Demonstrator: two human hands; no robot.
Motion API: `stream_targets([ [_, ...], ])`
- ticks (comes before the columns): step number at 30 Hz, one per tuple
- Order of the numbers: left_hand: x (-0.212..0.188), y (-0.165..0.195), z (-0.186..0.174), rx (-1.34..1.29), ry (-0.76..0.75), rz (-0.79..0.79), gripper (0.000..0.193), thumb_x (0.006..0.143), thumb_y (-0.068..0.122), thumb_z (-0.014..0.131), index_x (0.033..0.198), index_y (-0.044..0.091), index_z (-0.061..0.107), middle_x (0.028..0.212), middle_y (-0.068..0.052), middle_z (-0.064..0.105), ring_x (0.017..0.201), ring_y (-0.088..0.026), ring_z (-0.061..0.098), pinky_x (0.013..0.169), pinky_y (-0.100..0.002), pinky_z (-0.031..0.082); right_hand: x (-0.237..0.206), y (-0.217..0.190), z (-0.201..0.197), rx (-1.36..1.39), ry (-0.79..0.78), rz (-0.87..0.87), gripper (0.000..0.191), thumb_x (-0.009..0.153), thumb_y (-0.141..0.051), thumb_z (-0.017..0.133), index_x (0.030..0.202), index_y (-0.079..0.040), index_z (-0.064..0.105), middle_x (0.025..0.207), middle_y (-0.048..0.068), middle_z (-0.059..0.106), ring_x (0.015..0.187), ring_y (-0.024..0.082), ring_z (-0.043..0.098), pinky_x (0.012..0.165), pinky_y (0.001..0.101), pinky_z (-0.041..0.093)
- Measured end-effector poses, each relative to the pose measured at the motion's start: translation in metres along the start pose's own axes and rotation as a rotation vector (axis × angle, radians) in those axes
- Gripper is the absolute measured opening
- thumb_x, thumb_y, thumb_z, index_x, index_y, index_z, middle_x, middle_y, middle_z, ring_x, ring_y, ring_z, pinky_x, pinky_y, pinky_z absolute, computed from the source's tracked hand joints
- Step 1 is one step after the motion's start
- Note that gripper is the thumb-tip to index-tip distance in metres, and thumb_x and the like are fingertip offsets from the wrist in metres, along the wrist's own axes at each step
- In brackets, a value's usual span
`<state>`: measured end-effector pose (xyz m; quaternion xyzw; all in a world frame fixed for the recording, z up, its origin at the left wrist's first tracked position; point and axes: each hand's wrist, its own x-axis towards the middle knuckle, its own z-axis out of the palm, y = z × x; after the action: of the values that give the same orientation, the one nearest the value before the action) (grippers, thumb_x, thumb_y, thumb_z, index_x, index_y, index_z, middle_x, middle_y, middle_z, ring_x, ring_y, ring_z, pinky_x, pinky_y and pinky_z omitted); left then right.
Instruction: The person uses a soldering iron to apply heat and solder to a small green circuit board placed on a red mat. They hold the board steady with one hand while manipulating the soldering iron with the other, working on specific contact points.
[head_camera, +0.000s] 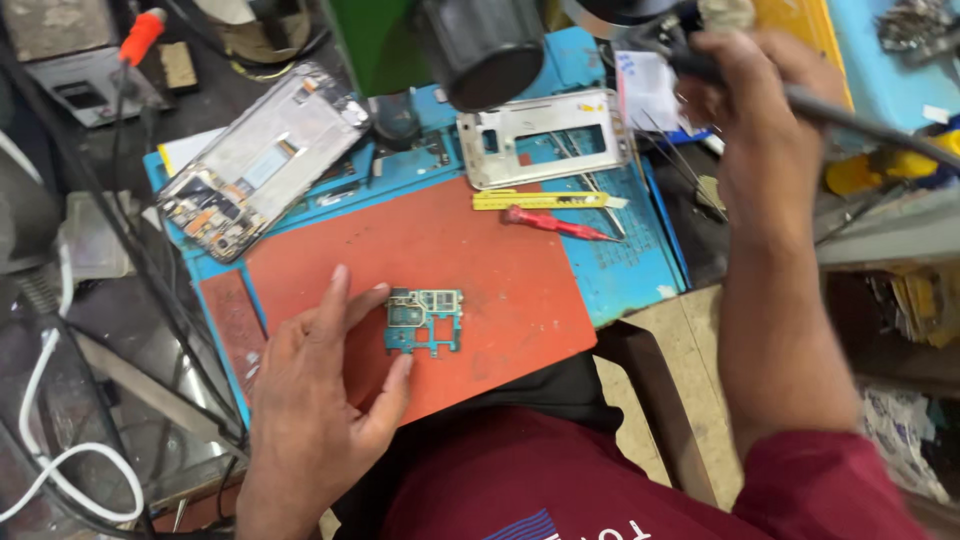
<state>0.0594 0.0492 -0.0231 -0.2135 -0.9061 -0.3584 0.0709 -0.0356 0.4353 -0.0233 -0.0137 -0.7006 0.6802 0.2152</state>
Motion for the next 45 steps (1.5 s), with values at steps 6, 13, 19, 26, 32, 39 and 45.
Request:
stream_targets([
  [6, -0.002, 0.006, -0.002, 0.047, 0.004, -0.005, 0.096, 0.077, 0.016, 0.082, 0.156, 0.0, 0.03, 0.131, -0.005, 0.07, 0.107, -0.03, 0.061, 0.095, -0.043, 0.049, 0.06, 0.031, 0.005, -0.529, -0.201, -0.141, 0.012, 0.111, -0.01, 0.072, 0.105, 0.0, 0.074, 0.09, 0.005, 0.073, 0.078, 0.011, 0.069, 0.07, 0.0273, 0.055],
  [13, -0.006, 0.002, -0.001, 0.017, 0.014, 0.011, 0.096, 0.079, 0.017, 0.082, 0.157, 0.0, 0.029, 0.133, -0.006, 0.069, 0.109, -0.03, 0.062, 0.096, -0.043, 0.049, 0.077, 0.045, 0.008, -0.465, -0.384, -0.303, 0.014, 0.092, 0.001, 0.073, 0.106, 0.0, 0.071, 0.099, 0.004, 0.074, 0.086, 0.01, 0.069, 0.074, 0.0254, 0.056],
  [19, -0.007, -0.001, -0.001, 0.013, 0.005, 0.008, 0.098, 0.078, 0.017, 0.082, 0.157, 0.0, 0.028, 0.133, -0.005, 0.069, 0.107, -0.028, 0.061, 0.096, -0.042, 0.05, 0.07, 0.041, 0.016, -0.56, -0.159, -0.078, 0.008, 0.1, 0.0, 0.078, 0.104, -0.006, 0.077, 0.09, 0.0, 0.076, 0.075, 0.007, 0.071, 0.063, 0.0258, 0.056],
  [26, -0.007, -0.002, -0.001, 0.014, 0.008, -0.003, 0.096, 0.079, 0.018, 0.081, 0.158, 0.002, 0.029, 0.131, -0.003, 0.071, 0.109, -0.028, 0.061, 0.097, -0.043, 0.048, 0.076, 0.044, 0.01, -0.683, -0.375, -0.338, 0.007, 0.099, 0.002, 0.076, 0.104, -0.002, 0.075, 0.092, 0.004, 0.073, 0.079, 0.012, 0.07, 0.066, 0.0278, 0.057],
  [32, -0.006, -0.001, -0.001, 0.011, -0.006, -0.005, 0.095, 0.08, 0.019, 0.081, 0.158, 0.002, 0.029, 0.13, -0.003, 0.071, 0.108, -0.028, 0.061, 0.097, -0.043, 0.048, 0.08, 0.056, 0.008, -0.857, -0.226, -0.555, 0.006, 0.095, 0.003, 0.076, 0.098, -0.003, 0.077, 0.084, 0.005, 0.075, 0.075, 0.014, 0.072, 0.067, 0.0308, 0.056],
  [39, 0.0, 0.013, -0.008, 0.052, -0.066, -0.008, 0.099, 0.081, 0.034, 0.083, 0.155, -0.004, 0.029, 0.133, -0.011, 0.066, 0.108, -0.033, 0.059, 0.097, -0.046, 0.046, 0.066, 0.034, 0.016, -0.8, -0.323, -0.575, 0.012, 0.09, 0.002, 0.077, 0.101, -0.002, 0.075, 0.092, 0.009, 0.076, 0.08, 0.017, 0.074, 0.068, 0.0295, 0.057],
  [45, 0.007, 0.036, 0.011, 0.159, -0.033, -0.041, 0.115, 0.072, 0.059, 0.085, 0.152, -0.003, 0.03, 0.128, -0.018, 0.06, 0.109, -0.036, 0.057, 0.09, -0.049, 0.046, 0.056, 0.026, 0.023, -0.775, -0.181, -0.659, 0.006, 0.099, 0.002, 0.078, 0.103, 0.003, 0.074, 0.087, 0.01, 0.075, 0.077, 0.016, 0.072, 0.066, 0.03, 0.054],
])
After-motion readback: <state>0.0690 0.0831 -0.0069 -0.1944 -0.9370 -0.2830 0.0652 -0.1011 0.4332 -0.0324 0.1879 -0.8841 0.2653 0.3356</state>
